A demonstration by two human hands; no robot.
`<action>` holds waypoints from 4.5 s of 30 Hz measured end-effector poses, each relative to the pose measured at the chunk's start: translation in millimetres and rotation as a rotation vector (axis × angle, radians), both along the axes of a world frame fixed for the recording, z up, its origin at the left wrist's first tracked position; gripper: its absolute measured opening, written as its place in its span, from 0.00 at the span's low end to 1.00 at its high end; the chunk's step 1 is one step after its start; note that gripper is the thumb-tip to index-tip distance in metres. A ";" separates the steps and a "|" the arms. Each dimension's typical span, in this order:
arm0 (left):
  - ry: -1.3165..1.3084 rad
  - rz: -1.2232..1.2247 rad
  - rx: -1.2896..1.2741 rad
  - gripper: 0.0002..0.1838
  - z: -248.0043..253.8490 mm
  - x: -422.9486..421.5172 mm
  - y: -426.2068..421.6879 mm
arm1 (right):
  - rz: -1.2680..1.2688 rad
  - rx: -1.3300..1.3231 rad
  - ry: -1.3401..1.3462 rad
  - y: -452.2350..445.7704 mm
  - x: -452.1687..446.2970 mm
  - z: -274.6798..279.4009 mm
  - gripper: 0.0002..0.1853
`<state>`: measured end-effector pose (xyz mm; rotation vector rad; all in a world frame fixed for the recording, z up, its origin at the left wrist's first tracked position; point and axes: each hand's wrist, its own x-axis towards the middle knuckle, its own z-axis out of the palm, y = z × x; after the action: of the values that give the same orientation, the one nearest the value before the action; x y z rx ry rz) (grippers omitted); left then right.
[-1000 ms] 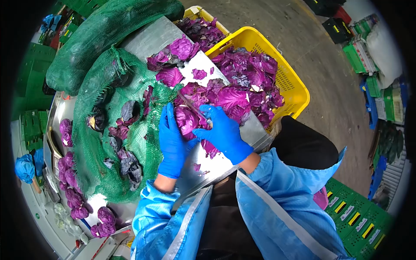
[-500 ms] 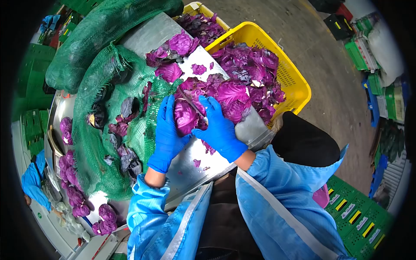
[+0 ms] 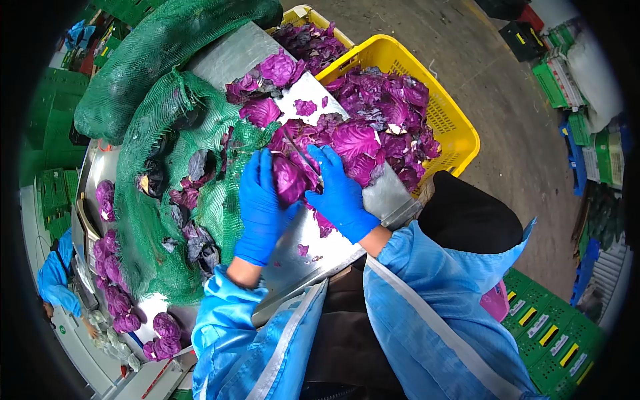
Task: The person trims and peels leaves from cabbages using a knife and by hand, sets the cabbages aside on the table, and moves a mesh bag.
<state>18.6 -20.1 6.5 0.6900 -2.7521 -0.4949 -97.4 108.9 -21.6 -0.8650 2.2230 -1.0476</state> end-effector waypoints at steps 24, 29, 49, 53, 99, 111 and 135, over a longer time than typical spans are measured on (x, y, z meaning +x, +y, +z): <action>1.025 0.432 2.377 0.42 -10.5 45.0 -6.4 | 0.370 -0.341 -0.662 -34.1 -37.7 74.7 0.37; 0.811 0.125 2.061 0.45 13.1 37.4 -0.7 | 0.355 -0.614 -0.890 -22.7 -23.9 57.4 0.45; 0.395 0.210 0.614 0.49 -43.7 22.1 55.5 | 0.033 -0.055 0.298 50.4 8.9 4.0 0.37; 0.338 0.182 0.576 0.51 -39.6 13.8 47.5 | 0.200 0.143 0.455 47.2 8.9 25.5 0.41; 0.356 0.211 0.688 0.45 -34.5 31.4 72.4 | 0.223 0.235 0.374 43.5 29.0 13.5 0.35; 0.438 0.163 0.627 0.51 -48.7 64.8 80.2 | -0.045 0.097 0.062 23.1 -12.6 -36.4 0.23; 0.460 0.264 0.962 0.51 -43.5 90.1 77.7 | -0.033 0.079 0.095 62.1 -15.0 10.6 0.25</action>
<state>108.7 57.5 -37.1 0.9454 -1.8474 -1.6880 -112.3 171.0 -11.0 -0.8633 2.3479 -0.9447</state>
